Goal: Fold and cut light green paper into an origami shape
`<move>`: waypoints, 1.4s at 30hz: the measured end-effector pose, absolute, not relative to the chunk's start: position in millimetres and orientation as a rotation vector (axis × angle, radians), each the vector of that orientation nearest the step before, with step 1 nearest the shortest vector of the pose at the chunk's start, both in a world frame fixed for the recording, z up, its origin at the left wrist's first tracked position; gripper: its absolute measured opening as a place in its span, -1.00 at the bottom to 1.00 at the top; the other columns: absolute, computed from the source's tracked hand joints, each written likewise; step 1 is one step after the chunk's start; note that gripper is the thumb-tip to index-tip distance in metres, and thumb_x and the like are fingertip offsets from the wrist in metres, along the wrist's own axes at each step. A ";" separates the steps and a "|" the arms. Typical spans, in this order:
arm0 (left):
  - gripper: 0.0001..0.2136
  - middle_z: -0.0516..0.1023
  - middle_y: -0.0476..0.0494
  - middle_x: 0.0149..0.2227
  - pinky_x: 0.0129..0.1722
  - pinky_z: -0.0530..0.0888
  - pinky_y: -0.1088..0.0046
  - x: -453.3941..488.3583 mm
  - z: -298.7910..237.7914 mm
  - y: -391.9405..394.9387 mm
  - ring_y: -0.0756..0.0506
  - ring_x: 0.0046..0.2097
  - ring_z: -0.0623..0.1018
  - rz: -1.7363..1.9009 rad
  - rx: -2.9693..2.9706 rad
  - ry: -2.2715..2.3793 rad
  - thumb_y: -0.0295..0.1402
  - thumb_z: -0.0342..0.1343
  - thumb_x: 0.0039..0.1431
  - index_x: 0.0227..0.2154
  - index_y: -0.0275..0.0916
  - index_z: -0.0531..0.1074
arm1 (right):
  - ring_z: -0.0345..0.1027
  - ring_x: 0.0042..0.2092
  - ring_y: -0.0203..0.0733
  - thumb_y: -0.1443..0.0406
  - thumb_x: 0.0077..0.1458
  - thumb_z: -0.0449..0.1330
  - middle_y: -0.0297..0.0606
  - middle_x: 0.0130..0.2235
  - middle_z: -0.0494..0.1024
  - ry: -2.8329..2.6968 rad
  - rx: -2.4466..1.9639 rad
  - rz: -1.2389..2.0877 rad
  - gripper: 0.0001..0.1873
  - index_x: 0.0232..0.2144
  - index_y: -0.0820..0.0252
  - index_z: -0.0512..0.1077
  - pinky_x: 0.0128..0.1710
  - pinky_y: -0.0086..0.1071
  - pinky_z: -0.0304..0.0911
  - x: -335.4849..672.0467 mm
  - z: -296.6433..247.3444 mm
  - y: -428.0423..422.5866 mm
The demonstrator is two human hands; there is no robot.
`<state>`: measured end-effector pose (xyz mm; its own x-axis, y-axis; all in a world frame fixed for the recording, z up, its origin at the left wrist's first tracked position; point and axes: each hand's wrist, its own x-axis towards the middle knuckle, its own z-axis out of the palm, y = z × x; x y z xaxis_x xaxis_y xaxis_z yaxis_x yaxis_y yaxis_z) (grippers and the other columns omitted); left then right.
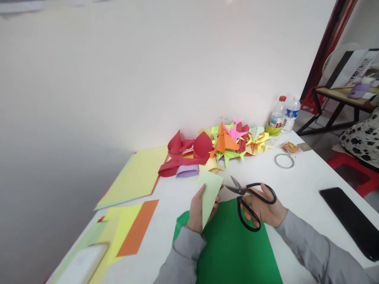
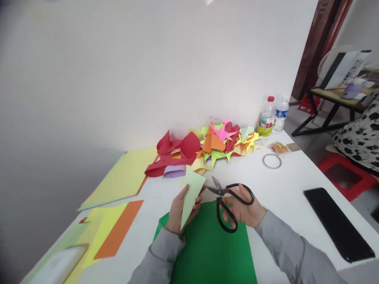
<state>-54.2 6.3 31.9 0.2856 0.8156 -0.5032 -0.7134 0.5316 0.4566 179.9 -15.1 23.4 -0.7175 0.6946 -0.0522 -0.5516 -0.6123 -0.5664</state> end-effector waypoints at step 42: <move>-0.46 0.34 -0.05 -0.73 -0.79 0.32 0.63 -49.3 33.7 3.0 0.03 -0.75 0.34 0.909 0.184 0.755 -0.10 -0.24 0.32 0.05 -0.49 0.33 | 0.45 -0.34 -0.09 -0.18 0.04 0.06 -0.14 -0.24 0.45 -0.652 -0.312 2.432 -0.34 -0.04 0.19 0.29 -0.69 -0.45 0.29 171.0 23.9 -26.5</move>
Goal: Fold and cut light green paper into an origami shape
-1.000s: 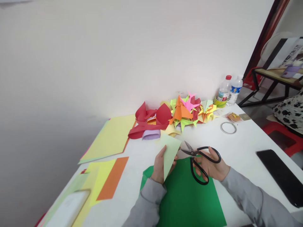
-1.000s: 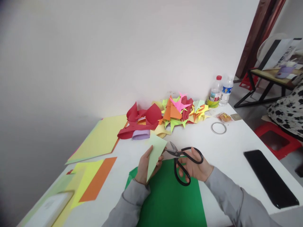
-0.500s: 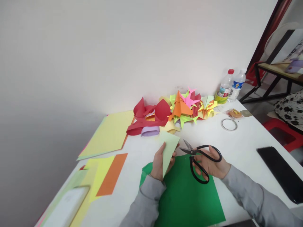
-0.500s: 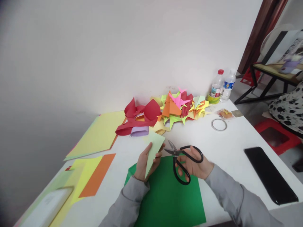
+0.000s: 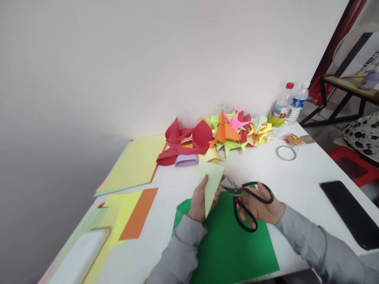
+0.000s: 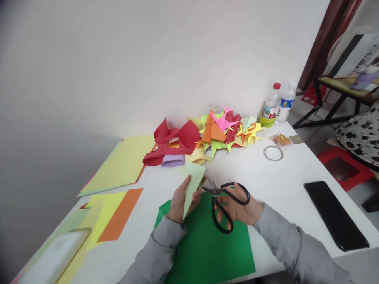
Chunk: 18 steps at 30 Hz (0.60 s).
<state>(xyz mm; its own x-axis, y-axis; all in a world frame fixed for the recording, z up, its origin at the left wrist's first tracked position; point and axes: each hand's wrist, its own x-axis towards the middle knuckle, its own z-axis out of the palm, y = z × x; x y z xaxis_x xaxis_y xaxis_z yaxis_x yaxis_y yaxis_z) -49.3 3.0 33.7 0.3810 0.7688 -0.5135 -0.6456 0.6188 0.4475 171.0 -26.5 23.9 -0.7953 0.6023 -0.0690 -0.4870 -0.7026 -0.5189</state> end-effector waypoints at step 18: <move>-0.49 0.54 -0.22 -0.50 -0.78 0.36 0.59 -48.9 28.8 3.9 0.03 -0.68 0.40 0.964 0.203 0.766 -0.11 -0.17 0.30 0.06 -0.47 0.33 | 0.43 -0.34 -0.11 -0.21 0.06 0.00 -0.15 -0.25 0.44 -0.663 -0.334 2.433 -0.34 -0.07 0.19 0.31 -0.68 -0.44 0.30 172.7 26.5 -28.2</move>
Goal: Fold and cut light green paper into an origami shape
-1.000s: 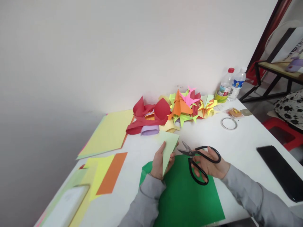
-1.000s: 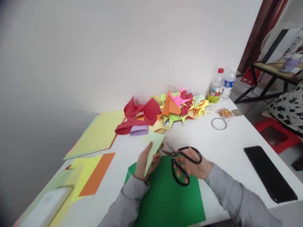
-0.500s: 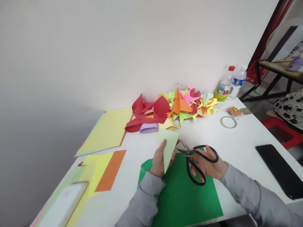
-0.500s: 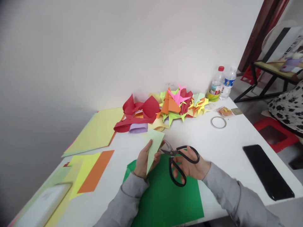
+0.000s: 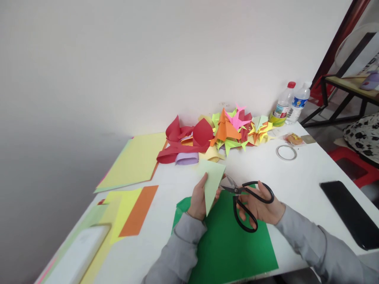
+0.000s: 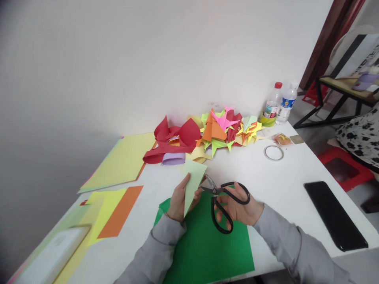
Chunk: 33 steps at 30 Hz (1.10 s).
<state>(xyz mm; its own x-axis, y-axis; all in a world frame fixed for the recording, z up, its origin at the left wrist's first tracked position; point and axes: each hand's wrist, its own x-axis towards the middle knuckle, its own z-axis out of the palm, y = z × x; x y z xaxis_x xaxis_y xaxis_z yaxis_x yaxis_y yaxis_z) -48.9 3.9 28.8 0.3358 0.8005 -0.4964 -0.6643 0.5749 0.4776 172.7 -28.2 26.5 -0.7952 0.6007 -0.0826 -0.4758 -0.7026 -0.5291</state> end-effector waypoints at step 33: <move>-0.51 0.56 -0.22 -0.47 -0.78 0.41 0.57 -47.3 36.9 3.3 0.04 -0.70 0.40 0.983 0.165 0.813 -0.15 -0.20 0.32 0.04 -0.48 0.33 | 0.44 -0.36 -0.10 -0.23 0.03 0.01 -0.13 -0.25 0.43 -0.665 -0.346 2.425 -0.30 -0.11 0.24 0.34 -0.67 -0.41 0.34 173.5 26.6 -27.6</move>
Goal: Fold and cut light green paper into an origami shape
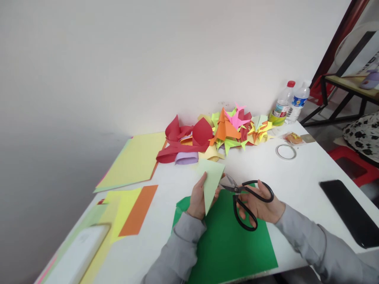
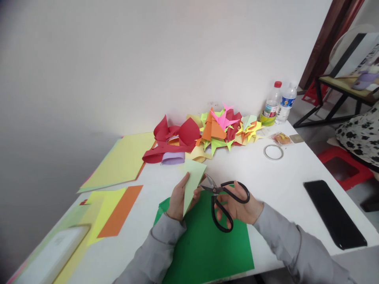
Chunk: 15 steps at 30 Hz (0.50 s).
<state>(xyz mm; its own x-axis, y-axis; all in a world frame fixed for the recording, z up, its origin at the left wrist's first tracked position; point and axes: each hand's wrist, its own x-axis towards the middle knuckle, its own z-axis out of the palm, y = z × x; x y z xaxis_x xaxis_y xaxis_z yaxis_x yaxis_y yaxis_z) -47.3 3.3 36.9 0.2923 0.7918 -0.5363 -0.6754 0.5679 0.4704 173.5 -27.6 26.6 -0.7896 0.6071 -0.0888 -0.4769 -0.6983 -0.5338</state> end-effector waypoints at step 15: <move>-0.63 0.44 -0.16 -0.70 -0.73 0.37 0.53 -44.6 30.3 -0.5 -0.05 -0.69 0.44 0.920 0.407 0.982 -0.13 0.01 0.18 -0.34 -0.42 0.45 | 0.41 -0.37 -0.13 -0.21 0.06 -0.01 -0.14 -0.24 0.43 -0.686 -0.361 2.312 -0.34 -0.12 0.22 0.35 -0.65 -0.41 0.32 175.0 28.1 -24.2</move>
